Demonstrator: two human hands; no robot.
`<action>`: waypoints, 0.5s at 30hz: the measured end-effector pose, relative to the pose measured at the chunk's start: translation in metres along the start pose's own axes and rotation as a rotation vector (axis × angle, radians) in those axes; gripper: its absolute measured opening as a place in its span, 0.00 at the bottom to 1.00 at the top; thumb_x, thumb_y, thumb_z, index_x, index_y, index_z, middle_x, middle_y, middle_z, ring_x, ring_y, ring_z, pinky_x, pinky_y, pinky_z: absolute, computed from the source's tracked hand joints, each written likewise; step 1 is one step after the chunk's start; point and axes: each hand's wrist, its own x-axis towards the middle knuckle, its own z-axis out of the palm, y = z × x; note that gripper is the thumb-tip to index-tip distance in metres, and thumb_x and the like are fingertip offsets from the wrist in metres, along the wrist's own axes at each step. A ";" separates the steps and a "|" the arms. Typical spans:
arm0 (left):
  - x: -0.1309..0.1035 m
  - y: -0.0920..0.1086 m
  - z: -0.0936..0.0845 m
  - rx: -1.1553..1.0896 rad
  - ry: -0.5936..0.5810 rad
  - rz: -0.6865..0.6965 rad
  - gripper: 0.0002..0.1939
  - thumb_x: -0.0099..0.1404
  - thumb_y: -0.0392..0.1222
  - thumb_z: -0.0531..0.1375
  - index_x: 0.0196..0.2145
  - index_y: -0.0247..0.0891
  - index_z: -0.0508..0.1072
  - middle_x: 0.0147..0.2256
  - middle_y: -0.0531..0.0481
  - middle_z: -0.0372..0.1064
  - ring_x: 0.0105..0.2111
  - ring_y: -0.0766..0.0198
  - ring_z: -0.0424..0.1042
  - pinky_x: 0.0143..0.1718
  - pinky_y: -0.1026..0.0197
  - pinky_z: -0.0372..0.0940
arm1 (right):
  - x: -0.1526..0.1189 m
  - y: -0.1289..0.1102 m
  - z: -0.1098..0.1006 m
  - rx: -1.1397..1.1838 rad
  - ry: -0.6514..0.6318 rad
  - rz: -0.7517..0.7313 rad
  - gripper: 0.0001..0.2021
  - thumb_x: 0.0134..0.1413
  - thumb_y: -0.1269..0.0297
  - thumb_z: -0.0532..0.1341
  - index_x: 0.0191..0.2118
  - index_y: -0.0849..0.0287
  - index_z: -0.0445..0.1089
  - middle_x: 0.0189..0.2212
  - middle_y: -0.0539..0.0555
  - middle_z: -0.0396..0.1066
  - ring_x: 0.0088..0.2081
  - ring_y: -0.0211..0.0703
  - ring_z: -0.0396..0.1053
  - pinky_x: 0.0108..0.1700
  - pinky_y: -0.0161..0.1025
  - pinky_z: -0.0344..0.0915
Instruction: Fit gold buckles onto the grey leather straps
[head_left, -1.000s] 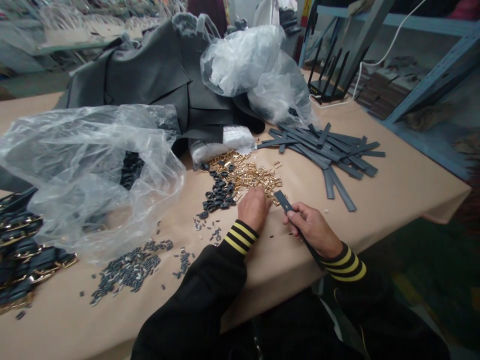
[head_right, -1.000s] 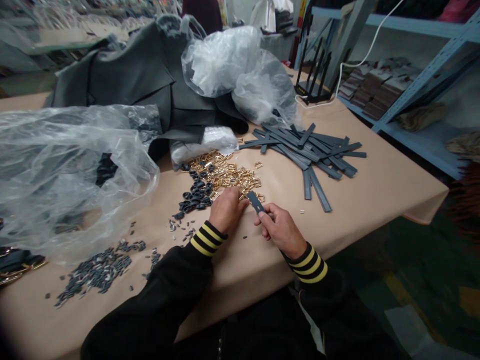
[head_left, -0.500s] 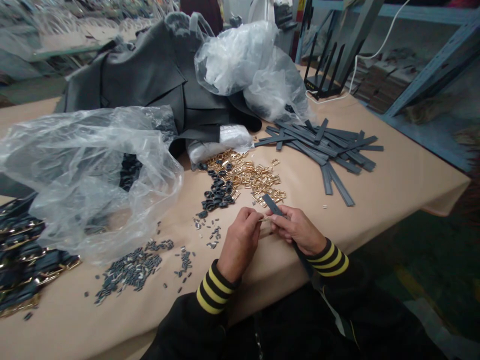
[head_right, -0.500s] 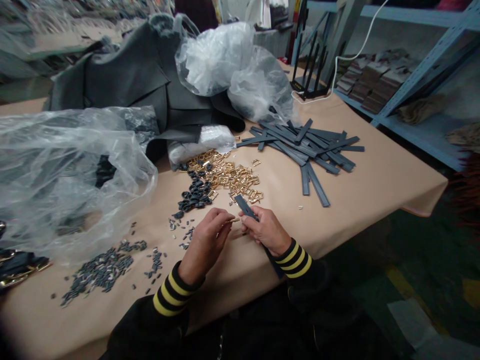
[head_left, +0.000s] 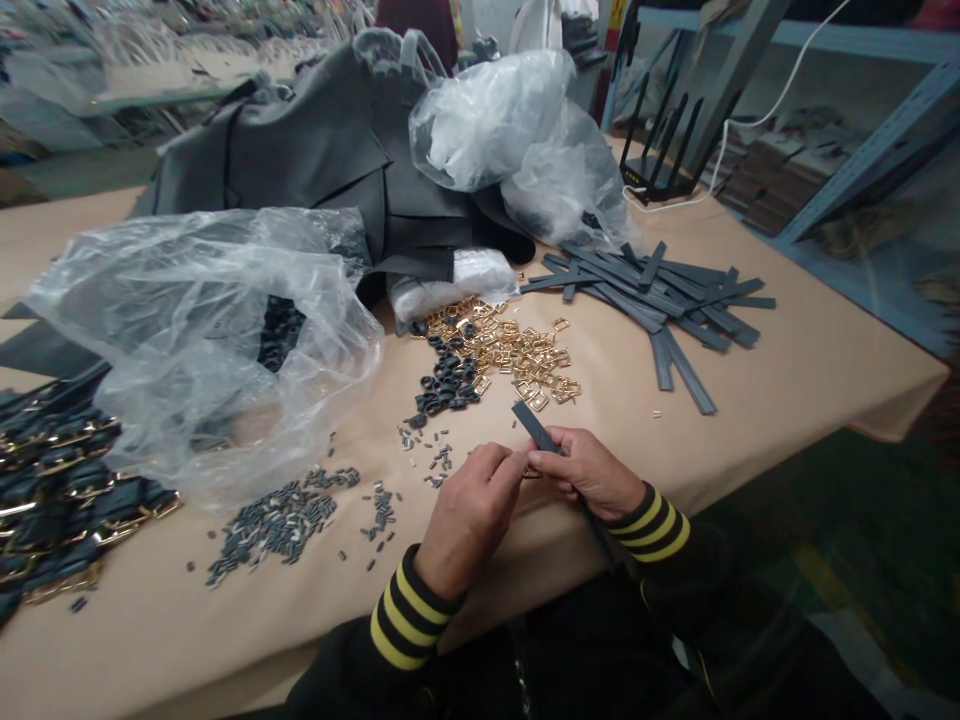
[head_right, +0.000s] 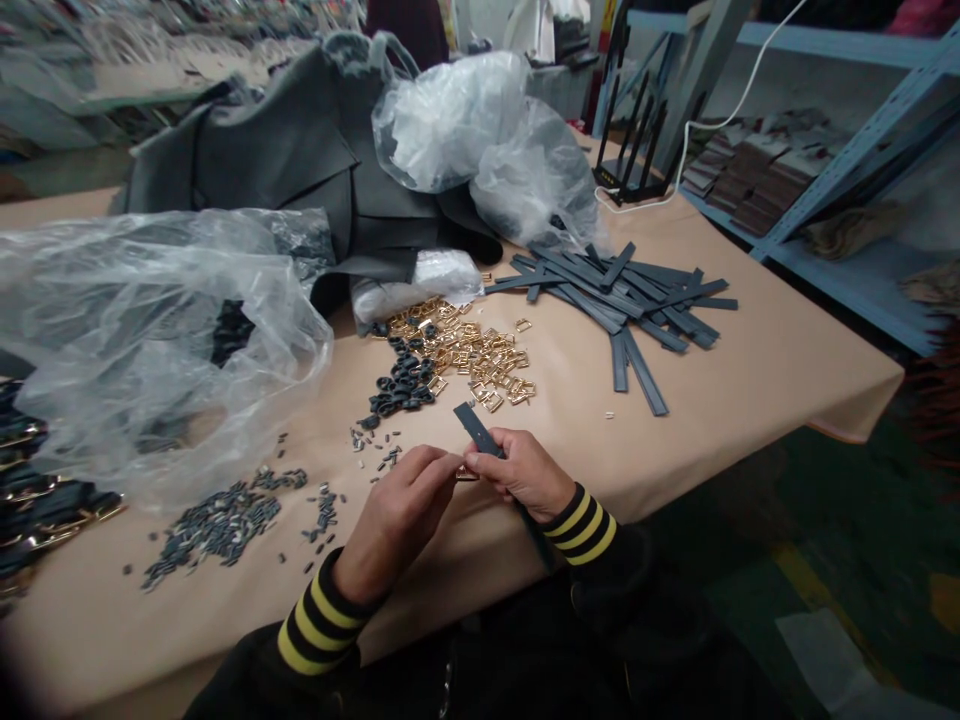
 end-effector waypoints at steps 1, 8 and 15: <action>-0.002 0.000 0.000 0.032 -0.013 0.020 0.11 0.63 0.33 0.47 0.40 0.36 0.66 0.31 0.47 0.63 0.31 0.65 0.62 0.31 0.64 0.62 | 0.000 0.001 0.000 -0.034 0.022 -0.014 0.12 0.46 0.59 0.61 0.32 0.62 0.63 0.17 0.43 0.56 0.13 0.24 0.47 0.13 0.25 0.43; -0.005 -0.005 0.002 -0.006 0.072 -0.082 0.08 0.62 0.31 0.48 0.34 0.37 0.66 0.29 0.48 0.63 0.28 0.66 0.63 0.29 0.66 0.61 | -0.004 -0.002 0.004 -0.088 0.050 -0.090 0.13 0.50 0.55 0.57 0.34 0.62 0.64 0.12 0.41 0.52 0.13 0.27 0.48 0.14 0.26 0.45; -0.003 0.002 0.005 -0.256 0.125 -0.181 0.08 0.60 0.32 0.50 0.35 0.37 0.66 0.27 0.51 0.61 0.26 0.67 0.62 0.29 0.65 0.60 | -0.004 0.005 0.009 -0.021 0.012 -0.095 0.12 0.47 0.59 0.60 0.35 0.61 0.63 0.15 0.41 0.53 0.14 0.26 0.49 0.14 0.25 0.46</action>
